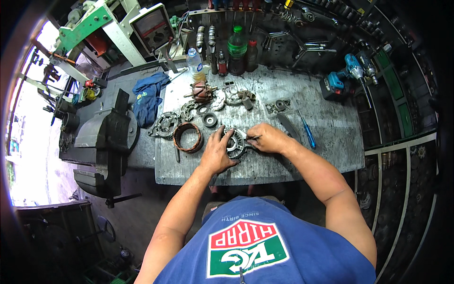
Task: The person uses a hammer and a screwdriver to tap and pry components on a circular mechanical part on a workbench. They repeatedly reposition the part and apply force to separate or adjust internal pieces.
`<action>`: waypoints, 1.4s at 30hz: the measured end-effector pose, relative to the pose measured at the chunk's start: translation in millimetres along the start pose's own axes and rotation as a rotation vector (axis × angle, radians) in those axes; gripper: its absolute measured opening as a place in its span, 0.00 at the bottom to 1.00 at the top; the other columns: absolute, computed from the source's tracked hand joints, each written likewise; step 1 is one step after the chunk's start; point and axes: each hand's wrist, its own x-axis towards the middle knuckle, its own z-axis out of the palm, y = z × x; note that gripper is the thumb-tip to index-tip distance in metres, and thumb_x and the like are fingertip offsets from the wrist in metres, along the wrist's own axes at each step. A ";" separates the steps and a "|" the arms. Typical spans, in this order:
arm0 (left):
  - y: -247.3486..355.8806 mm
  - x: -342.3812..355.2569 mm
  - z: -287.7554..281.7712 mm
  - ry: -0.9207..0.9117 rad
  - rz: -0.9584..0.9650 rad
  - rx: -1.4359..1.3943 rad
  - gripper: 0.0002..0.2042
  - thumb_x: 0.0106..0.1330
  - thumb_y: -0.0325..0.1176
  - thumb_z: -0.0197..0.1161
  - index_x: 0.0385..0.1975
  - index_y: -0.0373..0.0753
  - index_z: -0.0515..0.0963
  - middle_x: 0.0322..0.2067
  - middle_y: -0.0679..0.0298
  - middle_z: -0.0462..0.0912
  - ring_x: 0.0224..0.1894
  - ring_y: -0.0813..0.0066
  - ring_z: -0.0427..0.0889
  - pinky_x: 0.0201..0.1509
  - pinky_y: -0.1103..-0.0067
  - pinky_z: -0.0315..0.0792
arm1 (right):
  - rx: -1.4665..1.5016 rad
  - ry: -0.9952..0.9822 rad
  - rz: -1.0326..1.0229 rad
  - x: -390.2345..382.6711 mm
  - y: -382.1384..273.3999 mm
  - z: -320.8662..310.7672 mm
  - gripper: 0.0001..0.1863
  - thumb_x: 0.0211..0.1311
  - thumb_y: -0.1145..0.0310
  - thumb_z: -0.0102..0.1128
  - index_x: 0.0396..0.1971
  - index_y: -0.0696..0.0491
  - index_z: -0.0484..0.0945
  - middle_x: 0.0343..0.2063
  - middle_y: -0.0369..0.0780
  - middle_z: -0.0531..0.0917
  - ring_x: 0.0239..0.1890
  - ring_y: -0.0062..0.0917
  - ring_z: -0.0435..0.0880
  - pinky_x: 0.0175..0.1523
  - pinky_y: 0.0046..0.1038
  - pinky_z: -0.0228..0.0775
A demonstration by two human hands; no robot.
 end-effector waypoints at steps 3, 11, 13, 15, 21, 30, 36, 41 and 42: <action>-0.1 -0.2 0.3 0.007 0.005 -0.008 0.62 0.45 0.41 0.94 0.85 0.49 0.64 0.83 0.43 0.61 0.83 0.35 0.63 0.86 0.51 0.66 | 0.046 -0.052 0.062 -0.7 1.0 1.1 0.08 0.67 0.72 0.77 0.36 0.58 0.84 0.35 0.51 0.89 0.43 0.55 0.90 0.49 0.49 0.83; -0.7 -0.5 0.8 -0.006 -0.008 -0.003 0.61 0.46 0.42 0.94 0.85 0.50 0.64 0.84 0.44 0.60 0.83 0.35 0.63 0.87 0.51 0.66 | 0.046 -0.060 0.116 -9.6 0.5 4.4 0.08 0.65 0.74 0.76 0.36 0.58 0.83 0.33 0.51 0.88 0.41 0.53 0.90 0.46 0.47 0.81; -0.6 -0.3 0.8 -0.007 -0.003 0.000 0.61 0.47 0.42 0.94 0.85 0.49 0.65 0.84 0.45 0.59 0.83 0.35 0.63 0.87 0.51 0.66 | 0.069 0.065 0.003 -11.0 -0.3 5.6 0.08 0.65 0.76 0.76 0.35 0.59 0.82 0.32 0.51 0.86 0.39 0.53 0.88 0.45 0.47 0.79; -0.3 0.5 0.9 -0.007 0.001 0.014 0.61 0.47 0.42 0.94 0.85 0.49 0.65 0.85 0.45 0.59 0.83 0.35 0.63 0.87 0.51 0.66 | 0.060 0.163 -0.050 -11.8 -0.6 6.8 0.08 0.65 0.77 0.76 0.35 0.59 0.82 0.31 0.51 0.86 0.38 0.52 0.87 0.44 0.47 0.79; 0.3 0.4 2.0 -0.004 -0.010 0.007 0.61 0.46 0.43 0.94 0.85 0.49 0.65 0.85 0.45 0.59 0.83 0.34 0.63 0.87 0.51 0.66 | 0.137 0.207 -0.028 -14.6 -0.8 10.9 0.11 0.66 0.76 0.76 0.33 0.60 0.79 0.31 0.50 0.85 0.37 0.53 0.86 0.43 0.47 0.79; 0.3 0.8 2.1 -0.014 -0.023 0.019 0.61 0.46 0.44 0.94 0.85 0.51 0.64 0.84 0.45 0.60 0.83 0.34 0.63 0.87 0.51 0.66 | 0.133 0.206 -0.063 -8.8 -1.6 10.5 0.12 0.65 0.75 0.77 0.31 0.60 0.78 0.30 0.50 0.85 0.35 0.52 0.86 0.42 0.47 0.78; 0.3 0.6 2.2 -0.005 -0.012 0.021 0.61 0.46 0.44 0.94 0.85 0.51 0.65 0.84 0.45 0.59 0.83 0.35 0.63 0.87 0.51 0.66 | 0.093 0.207 -0.038 -8.9 2.3 11.9 0.11 0.63 0.76 0.77 0.30 0.58 0.79 0.28 0.50 0.84 0.35 0.53 0.86 0.41 0.47 0.78; -0.2 0.0 2.4 -0.015 -0.023 0.014 0.61 0.46 0.45 0.94 0.85 0.50 0.65 0.85 0.43 0.59 0.84 0.35 0.61 0.88 0.51 0.64 | 0.038 0.091 0.117 -11.0 0.3 4.6 0.10 0.64 0.74 0.78 0.31 0.59 0.81 0.28 0.50 0.86 0.33 0.51 0.87 0.41 0.45 0.79; -0.1 0.0 2.4 -0.013 -0.022 0.015 0.61 0.46 0.45 0.94 0.85 0.50 0.65 0.85 0.44 0.59 0.84 0.35 0.61 0.88 0.51 0.64 | 0.077 0.125 0.065 -10.8 -0.9 1.7 0.10 0.64 0.74 0.78 0.31 0.58 0.82 0.27 0.50 0.86 0.33 0.51 0.87 0.40 0.45 0.79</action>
